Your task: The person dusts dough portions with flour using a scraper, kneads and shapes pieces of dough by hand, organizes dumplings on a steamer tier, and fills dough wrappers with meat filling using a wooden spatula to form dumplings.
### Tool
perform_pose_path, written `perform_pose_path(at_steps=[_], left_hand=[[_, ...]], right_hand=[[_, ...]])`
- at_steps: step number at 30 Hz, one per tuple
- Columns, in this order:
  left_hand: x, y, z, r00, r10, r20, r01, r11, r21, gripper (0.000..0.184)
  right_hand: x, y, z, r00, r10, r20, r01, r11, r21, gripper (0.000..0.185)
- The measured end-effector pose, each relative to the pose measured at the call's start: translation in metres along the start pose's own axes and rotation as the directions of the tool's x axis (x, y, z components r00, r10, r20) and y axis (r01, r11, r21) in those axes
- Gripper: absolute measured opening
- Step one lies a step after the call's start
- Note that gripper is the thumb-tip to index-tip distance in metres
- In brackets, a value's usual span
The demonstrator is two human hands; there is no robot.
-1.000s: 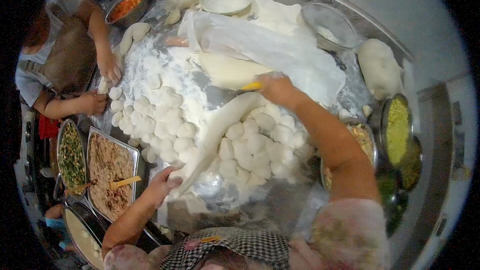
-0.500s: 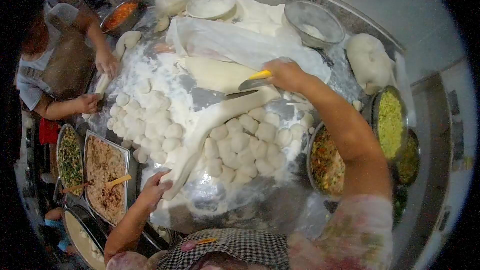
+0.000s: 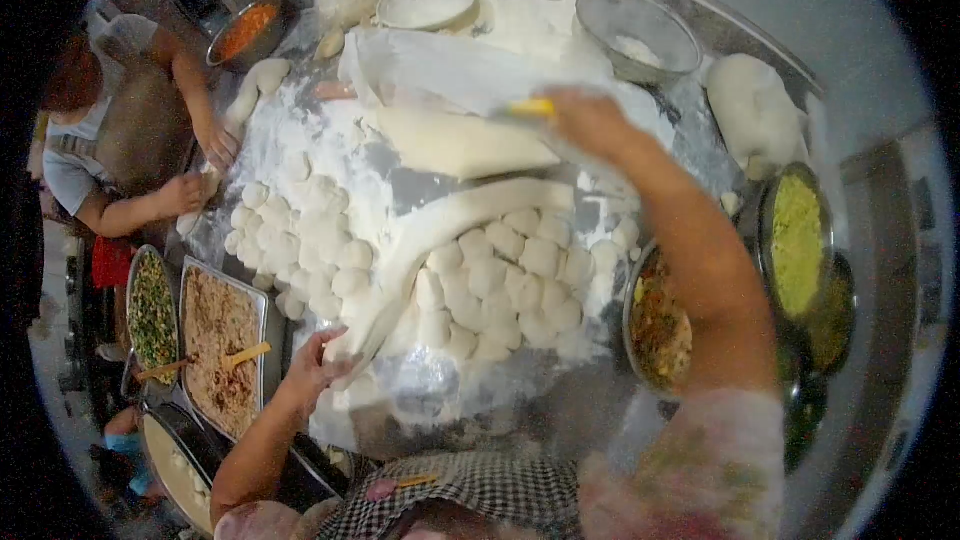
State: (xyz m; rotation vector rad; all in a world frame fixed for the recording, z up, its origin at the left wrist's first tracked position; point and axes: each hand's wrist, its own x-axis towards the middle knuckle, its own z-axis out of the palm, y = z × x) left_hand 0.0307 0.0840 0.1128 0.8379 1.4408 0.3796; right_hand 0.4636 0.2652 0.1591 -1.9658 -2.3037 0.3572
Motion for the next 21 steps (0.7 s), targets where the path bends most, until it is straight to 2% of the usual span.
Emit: perform_pose_path(at_steps=[2,3,5,8,9,10,11,12,13,14,15,16,17,18,19,21], left_hand=[[0.005,0.001,0.001,1.000,0.013,-0.001,-0.013,0.999,-0.032,0.055],[0.007,-0.003,0.000,0.997,0.078,0.005,-0.078,0.997,-0.010,0.056],[0.010,-0.008,-0.001,0.996,0.090,0.004,-0.090,0.996,0.002,0.055],[0.000,0.012,0.009,0.988,0.157,-0.015,-0.155,0.984,0.093,0.052],[-0.003,0.020,0.012,0.983,0.183,-0.022,-0.178,0.975,0.135,0.051],[0.003,0.019,0.010,0.948,0.317,0.010,-0.310,0.921,0.236,0.049],[0.014,0.014,0.005,0.923,0.383,0.035,-0.358,0.821,0.444,0.050],[0.008,0.030,0.009,0.914,0.405,0.013,-0.362,0.802,0.474,0.049],[0.019,0.033,0.006,0.937,0.349,0.025,-0.325,0.840,0.436,0.048],[0.024,0.043,0.004,0.916,0.399,0.043,-0.377,0.819,0.432,0.047],[0.007,0.068,0.007,0.919,0.392,0.036,-0.366,0.816,0.448,0.046],[0.010,0.074,0.002,0.886,0.462,0.043,-0.415,0.748,0.518,0.044],[0.002,0.087,-0.001,0.899,0.434,0.054,-0.402,0.773,0.490,0.031],[0.002,0.087,-0.010,0.838,0.537,0.094,-0.518,0.732,0.442,0.032],[-0.011,0.092,-0.013,0.817,0.566,0.109,-0.547,0.702,0.456,0.032],[-0.044,0.108,-0.020,0.777,0.618,0.119,-0.589,0.646,0.486,0.032]], right_hand=[[0.004,0.012,-0.015,0.951,-0.197,-0.238,0.170,0.977,-0.131,0.042],[-0.002,0.002,-0.013,0.983,-0.144,-0.113,0.135,0.987,-0.088,0.042],[-0.026,-0.026,0.012,0.985,-0.045,0.167,0.047,0.999,-0.010,0.044],[-0.021,0.005,0.094,0.955,-0.076,0.287,0.013,0.977,0.215,0.048],[-0.014,0.018,0.113,0.963,-0.116,0.242,0.074,0.982,0.174,0.049],[0.003,0.032,0.128,0.967,-0.159,0.201,0.134,0.982,0.134,0.050],[0.014,0.034,0.140,0.964,-0.207,0.168,0.193,0.976,0.099,0.051],[0.015,-0.006,0.103,0.943,-0.171,0.284,0.172,0.985,0.023,0.049],[0.012,-0.048,0.062,0.916,-0.083,0.392,0.038,0.992,0.121,0.044],[0.005,-0.079,0.035,0.929,-0.132,0.346,0.116,0.991,0.066,0.041],[-0.002,-0.102,0.009,0.939,-0.180,0.294,0.187,0.982,0.003,0.039],[-0.019,-0.126,-0.022,0.935,-0.270,0.229,0.275,0.961,0.009,0.038],[-0.045,-0.148,-0.053,0.920,-0.356,0.160,0.360,0.933,0.008,0.038],[-0.081,-0.168,-0.086,0.912,-0.398,0.100,0.399,0.917,0.009,0.037],[-0.111,-0.167,-0.104,0.864,-0.503,-0.021,0.502,0.864,-0.046,0.036],[-0.171,-0.152,-0.136,0.866,-0.500,-0.017,0.499,0.866,-0.030,0.040]])
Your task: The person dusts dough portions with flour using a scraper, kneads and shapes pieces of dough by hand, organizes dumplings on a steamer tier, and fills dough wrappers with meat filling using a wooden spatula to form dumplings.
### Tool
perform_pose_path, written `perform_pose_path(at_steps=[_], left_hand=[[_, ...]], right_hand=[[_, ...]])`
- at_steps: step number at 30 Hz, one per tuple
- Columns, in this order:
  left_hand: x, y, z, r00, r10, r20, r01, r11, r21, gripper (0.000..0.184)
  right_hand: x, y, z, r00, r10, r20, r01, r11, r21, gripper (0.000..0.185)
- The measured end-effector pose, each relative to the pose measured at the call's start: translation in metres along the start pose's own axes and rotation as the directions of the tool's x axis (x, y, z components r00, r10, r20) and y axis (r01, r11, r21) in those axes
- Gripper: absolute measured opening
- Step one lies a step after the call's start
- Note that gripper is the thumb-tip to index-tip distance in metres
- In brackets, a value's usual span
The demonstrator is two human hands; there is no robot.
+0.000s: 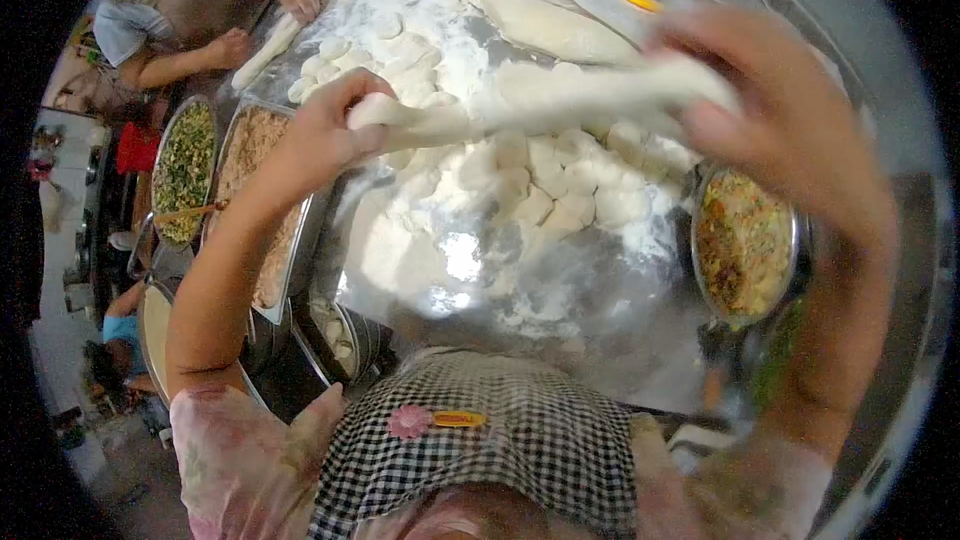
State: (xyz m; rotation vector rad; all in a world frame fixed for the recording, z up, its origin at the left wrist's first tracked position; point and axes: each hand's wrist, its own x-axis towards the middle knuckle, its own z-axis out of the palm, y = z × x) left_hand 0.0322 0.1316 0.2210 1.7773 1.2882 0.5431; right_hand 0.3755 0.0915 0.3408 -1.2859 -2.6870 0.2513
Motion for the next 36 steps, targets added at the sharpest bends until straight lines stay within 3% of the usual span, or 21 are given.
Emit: perform_pose_path(at_steps=[3,4,6,7,8,9,10,12,13,15,18,20,22,24,27,28,30,31,32,33,36], left_hand=[[-0.035,0.024,-0.022,0.999,0.033,-0.023,-0.032,0.999,0.022,0.031],[-0.047,0.023,-0.031,1.000,0.011,-0.009,-0.011,1.000,0.003,0.031],[-0.072,0.013,-0.038,0.998,-0.055,0.042,0.059,0.993,-0.101,0.031],[-0.087,0.003,-0.036,0.992,-0.098,0.077,0.110,0.977,-0.182,0.031],[-0.099,-0.008,-0.033,0.984,-0.137,0.112,0.162,0.953,-0.257,0.031],[-0.108,-0.023,-0.025,0.966,-0.186,0.182,0.225,0.947,-0.229,0.029],[-0.117,-0.048,-0.015,0.927,-0.281,0.247,0.312,0.945,-0.098,0.028],[-0.135,-0.095,0.017,0.943,-0.141,0.303,0.117,0.989,0.096,0.032],[-0.140,-0.111,0.030,0.945,-0.138,0.297,0.052,0.959,0.279,0.039],[-0.145,-0.128,0.041,0.980,-0.051,0.192,-0.028,0.921,0.389,0.041],[-0.126,-0.098,0.045,0.953,0.302,0.004,-0.245,0.763,0.598,0.044],[-0.111,-0.096,0.068,0.948,0.266,0.176,-0.318,0.820,0.476,0.044],[-0.093,-0.092,0.089,0.930,0.209,0.304,-0.331,0.835,0.439,0.043],[-0.075,-0.090,0.102,0.915,0.112,0.389,-0.307,0.818,0.487,0.042],[-0.036,-0.115,0.108,0.952,0.094,0.291,-0.269,0.709,0.651,0.043],[-0.025,-0.119,0.107,0.952,0.186,0.245,-0.299,0.745,0.596,0.037],[0.013,-0.123,0.120,0.888,0.366,0.278,-0.459,0.693,0.556,0.030],[0.039,-0.119,0.128,0.874,0.376,0.306,-0.485,0.714,0.506,0.025],[0.058,-0.120,0.137,0.835,0.521,0.177,-0.531,0.679,0.507,0.026],[0.072,-0.109,0.144,0.840,0.534,0.097,-0.514,0.726,0.456,0.027],[0.086,-0.091,0.128,0.802,0.561,-0.206,-0.458,0.798,0.393,0.029]], right_hand=[[-0.087,-0.020,-0.005,0.964,0.264,-0.040,-0.240,0.922,0.304,0.034],[-0.108,-0.025,-0.001,0.932,0.360,0.038,-0.343,0.846,0.408,0.033],[-0.146,-0.035,0.026,0.817,0.553,0.164,-0.564,0.708,0.425,0.030],[-0.170,-0.029,0.052,0.850,0.509,0.135,-0.513,0.743,0.430,0.028],[-0.194,-0.027,0.078,0.827,0.535,0.175,-0.541,0.670,0.508,0.027],[-0.196,-0.035,0.098,0.677,0.644,0.358,-0.732,0.532,0.427,0.027],[-0.206,-0.036,0.126,0.630,0.661,0.407,-0.773,0.483,0.412,0.029],[-0.235,-0.029,0.193,0.584,0.657,0.477,-0.793,0.587,0.163,0.035],[-0.232,-0.034,0.204,0.637,0.673,0.377,-0.756,0.642,0.131,0.037],[-0.212,-0.051,0.215,0.728,0.663,0.174,-0.678,0.735,0.034,0.041],[-0.164,-0.058,0.212,0.771,0.605,0.201,-0.637,0.725,0.262,0.042],[-0.114,-0.080,0.211,0.608,0.605,0.513,-0.793,0.493,0.359,0.041],[-0.100,-0.083,0.264,0.828,0.407,0.386,-0.554,0.702,0.448,0.043],[-0.056,-0.100,0.270,0.870,0.286,0.401,-0.421,0.856,0.301,0.046],[-0.011,-0.108,0.275,0.825,0.418,0.381,-0.490,0.864,0.113,0.045],[0.000,-0.101,0.277,0.824,0.428,0.372,-0.500,0.858,0.121,0.046],[0.026,-0.079,0.286,0.821,0.445,0.357,-0.519,0.843,0.141,0.047],[0.036,-0.064,0.295,0.838,0.472,0.273,-0.521,0.841,0.145,0.046],[0.045,-0.046,0.304,0.849,0.496,0.184,-0.523,0.839,0.149,0.045],[0.053,-0.033,0.308,0.853,0.514,0.090,-0.522,0.839,0.152,0.044],[0.066,-0.028,0.277,0.758,0.642,0.114,-0.649,0.723,0.239,0.041]])
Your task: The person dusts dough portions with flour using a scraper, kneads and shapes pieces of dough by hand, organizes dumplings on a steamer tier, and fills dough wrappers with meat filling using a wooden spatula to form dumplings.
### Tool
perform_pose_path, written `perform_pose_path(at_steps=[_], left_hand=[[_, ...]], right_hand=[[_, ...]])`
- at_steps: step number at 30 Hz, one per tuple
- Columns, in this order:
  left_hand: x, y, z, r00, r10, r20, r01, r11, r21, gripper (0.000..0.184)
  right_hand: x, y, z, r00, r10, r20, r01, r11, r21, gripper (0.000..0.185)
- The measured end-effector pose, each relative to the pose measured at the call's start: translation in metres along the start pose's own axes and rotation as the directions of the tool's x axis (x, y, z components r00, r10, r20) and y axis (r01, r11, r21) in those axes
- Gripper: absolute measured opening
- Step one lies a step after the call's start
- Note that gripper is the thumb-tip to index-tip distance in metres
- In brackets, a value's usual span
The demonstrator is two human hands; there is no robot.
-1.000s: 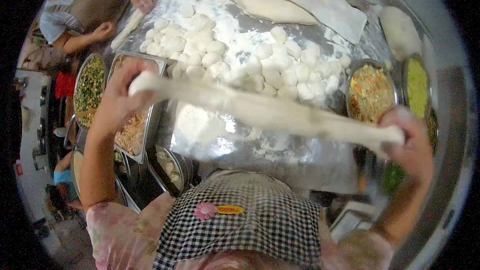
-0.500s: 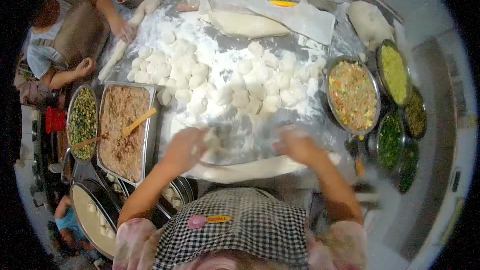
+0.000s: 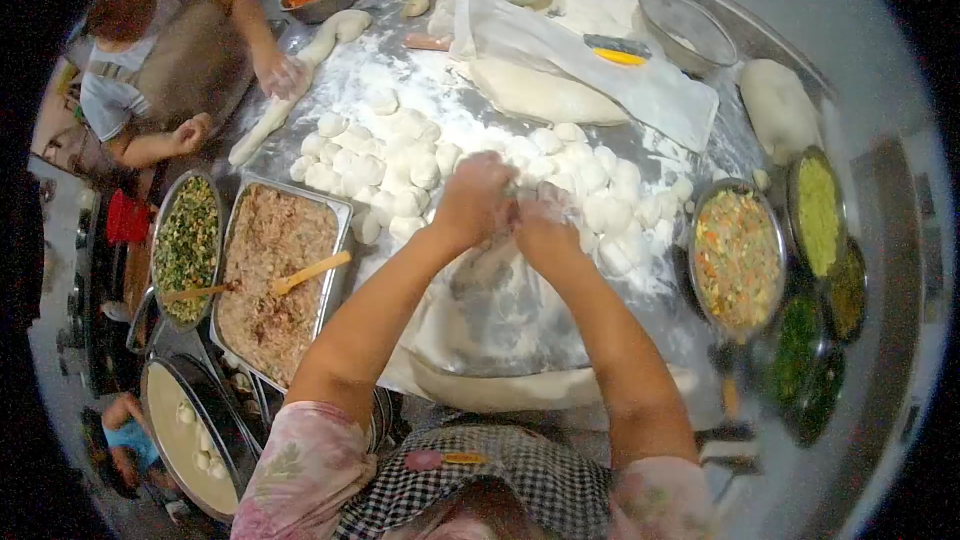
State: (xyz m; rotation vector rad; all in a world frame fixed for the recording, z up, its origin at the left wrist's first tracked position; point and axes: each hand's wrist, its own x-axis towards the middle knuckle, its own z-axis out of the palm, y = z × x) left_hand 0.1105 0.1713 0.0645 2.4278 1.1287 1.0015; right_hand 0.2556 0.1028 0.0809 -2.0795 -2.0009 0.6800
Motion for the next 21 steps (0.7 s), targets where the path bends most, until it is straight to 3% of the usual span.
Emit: perform_pose_path(at_steps=[1,3,5,7,8,10,11,14,15,16,17,18,20,21], left_hand=[[0.004,0.002,-0.008,0.993,-0.027,-0.111,0.027,1.000,-0.002,0.030],[-0.010,-0.007,-0.031,0.937,-0.262,-0.231,0.301,0.942,0.151,0.038],[-0.029,-0.012,-0.041,0.812,-0.453,-0.367,0.549,0.806,0.221,0.041],[-0.038,-0.015,-0.026,0.773,-0.561,-0.295,0.632,0.716,0.296,0.044],[-0.040,-0.017,-0.015,0.745,-0.616,-0.256,0.666,0.666,0.336,0.046],[-0.019,-0.023,0.012,0.815,-0.542,-0.204,0.562,0.825,0.052,0.049],[-0.007,-0.030,0.020,0.848,-0.495,-0.189,0.486,0.869,-0.097,0.050],[0.026,-0.041,0.006,0.855,-0.494,0.155,0.517,0.795,-0.318,0.052],[0.031,-0.055,0.002,0.781,-0.602,0.167,0.610,0.677,-0.411,0.054],[0.036,-0.039,-0.034,0.823,-0.568,0.014,0.568,0.823,0.017,0.054],[0.036,-0.052,-0.032,0.819,-0.562,-0.117,0.568,0.766,0.300,0.058],[0.030,-0.074,-0.022,0.788,-0.589,-0.179,0.612,0.715,0.339,0.060],[0.037,-0.110,-0.012,0.753,-0.615,0.233,0.519,0.774,0.362,0.061],[0.050,-0.069,-0.047,0.577,-0.711,0.401,0.804,0.408,-0.433,0.061]], right_hand=[[-0.007,-0.006,-0.007,1.000,0.021,-0.010,-0.021,0.999,0.038,0.040],[-0.034,-0.016,-0.011,0.997,0.062,-0.035,-0.057,0.992,0.117,0.038],[-0.051,-0.002,-0.003,0.997,-0.034,0.069,0.015,0.966,0.258,0.038],[-0.069,-0.002,-0.001,0.997,-0.054,0.057,0.047,0.991,0.125,0.035],[-0.071,-0.004,-0.003,0.994,-0.030,0.110,0.008,0.981,0.194,0.034],[-0.073,-0.006,-0.007,0.975,0.011,0.220,-0.083,0.944,0.318,0.033],[-0.074,-0.006,-0.005,0.983,-0.002,0.186,-0.064,0.935,0.348,0.032],[-0.078,-0.004,-0.006,0.992,-0.022,0.127,-0.033,0.911,0.411,0.032],[-0.082,-0.002,-0.009,0.990,-0.015,0.139,-0.045,0.907,0.418,0.032],[-0.088,0.001,-0.011,0.989,-0.002,0.149,-0.063,0.902,0.426,0.033],[-0.090,0.005,-0.008,0.986,-0.024,0.167,-0.046,0.913,0.405,0.033],[-0.095,0.010,-0.003,0.980,-0.038,0.198,-0.042,0.923,0.383,0.033],[-0.110,0.014,0.004,0.971,-0.111,0.213,0.042,0.952,0.303,0.032],[-0.115,0.008,0.006,0.965,-0.179,0.193,0.130,0.961,0.244,0.031]])
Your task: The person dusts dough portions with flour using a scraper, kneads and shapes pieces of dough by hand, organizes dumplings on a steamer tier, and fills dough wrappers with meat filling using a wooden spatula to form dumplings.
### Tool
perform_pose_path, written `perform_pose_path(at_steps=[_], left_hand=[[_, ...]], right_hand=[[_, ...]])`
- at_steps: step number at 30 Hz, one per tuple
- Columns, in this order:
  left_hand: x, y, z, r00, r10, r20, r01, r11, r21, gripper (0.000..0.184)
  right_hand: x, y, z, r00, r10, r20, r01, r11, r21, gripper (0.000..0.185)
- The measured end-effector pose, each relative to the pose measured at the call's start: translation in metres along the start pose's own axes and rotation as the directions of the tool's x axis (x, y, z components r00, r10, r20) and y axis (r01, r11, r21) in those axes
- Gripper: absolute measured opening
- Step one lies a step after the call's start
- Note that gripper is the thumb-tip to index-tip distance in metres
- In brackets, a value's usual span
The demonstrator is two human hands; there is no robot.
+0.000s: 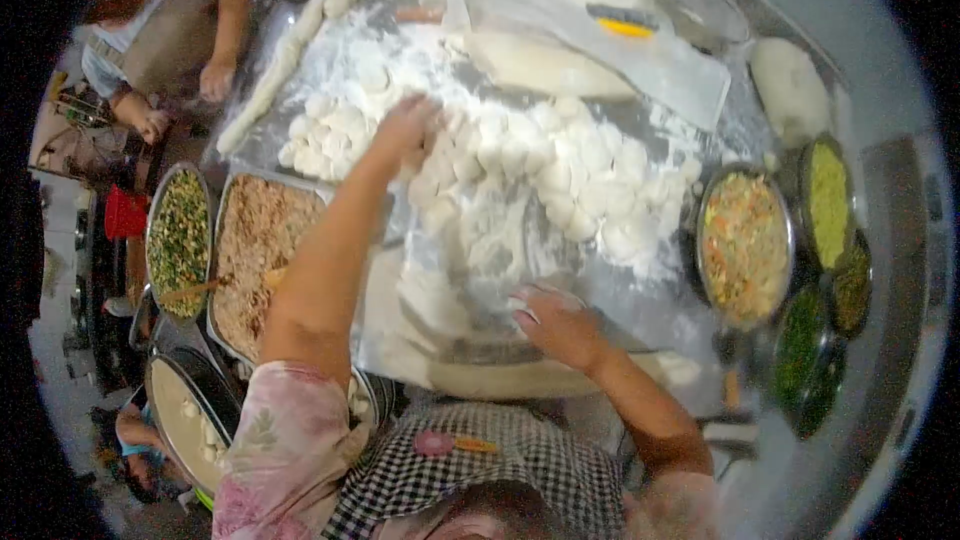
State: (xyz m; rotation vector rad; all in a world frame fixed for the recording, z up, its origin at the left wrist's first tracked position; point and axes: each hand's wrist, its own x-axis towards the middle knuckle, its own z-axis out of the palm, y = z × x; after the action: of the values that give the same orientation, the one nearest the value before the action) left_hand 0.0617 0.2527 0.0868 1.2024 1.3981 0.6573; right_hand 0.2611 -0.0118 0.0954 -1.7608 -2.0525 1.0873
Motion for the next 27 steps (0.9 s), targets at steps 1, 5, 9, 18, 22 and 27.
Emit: perform_pose_path(at_steps=[1,5,9,18,22,27], left_hand=[[0.006,-0.001,0.000,0.997,0.060,0.049,-0.043,0.955,-0.295,0.059],[-0.044,0.014,-0.008,0.951,0.308,0.005,-0.295,0.917,-0.269,0.052],[-0.121,-0.047,-0.026,0.968,0.251,-0.010,-0.247,0.961,0.127,0.046],[-0.255,-0.141,-0.039,0.833,0.550,0.060,-0.484,0.672,0.561,0.037],[-0.275,-0.124,-0.026,0.751,0.475,0.458,-0.659,0.496,0.566,0.048],[-0.275,-0.159,0.004,0.502,0.488,0.714,-0.861,0.363,0.357,0.058]], right_hand=[[-0.001,-0.007,0.006,0.997,-0.076,0.007,0.076,0.995,-0.069,0.031],[0.029,-0.030,0.027,0.950,-0.309,0.042,0.309,0.951,0.011,0.034],[0.056,-0.049,0.046,0.934,-0.356,0.024,0.356,0.935,0.012,0.033],[0.057,-0.019,0.090,0.785,-0.524,0.331,0.608,0.754,-0.247,0.026],[-0.025,0.069,0.026,0.877,-0.471,0.096,0.453,0.743,-0.492,0.020],[-0.149,0.085,0.008,0.967,-0.212,-0.140,0.108,0.841,-0.530,0.044]])
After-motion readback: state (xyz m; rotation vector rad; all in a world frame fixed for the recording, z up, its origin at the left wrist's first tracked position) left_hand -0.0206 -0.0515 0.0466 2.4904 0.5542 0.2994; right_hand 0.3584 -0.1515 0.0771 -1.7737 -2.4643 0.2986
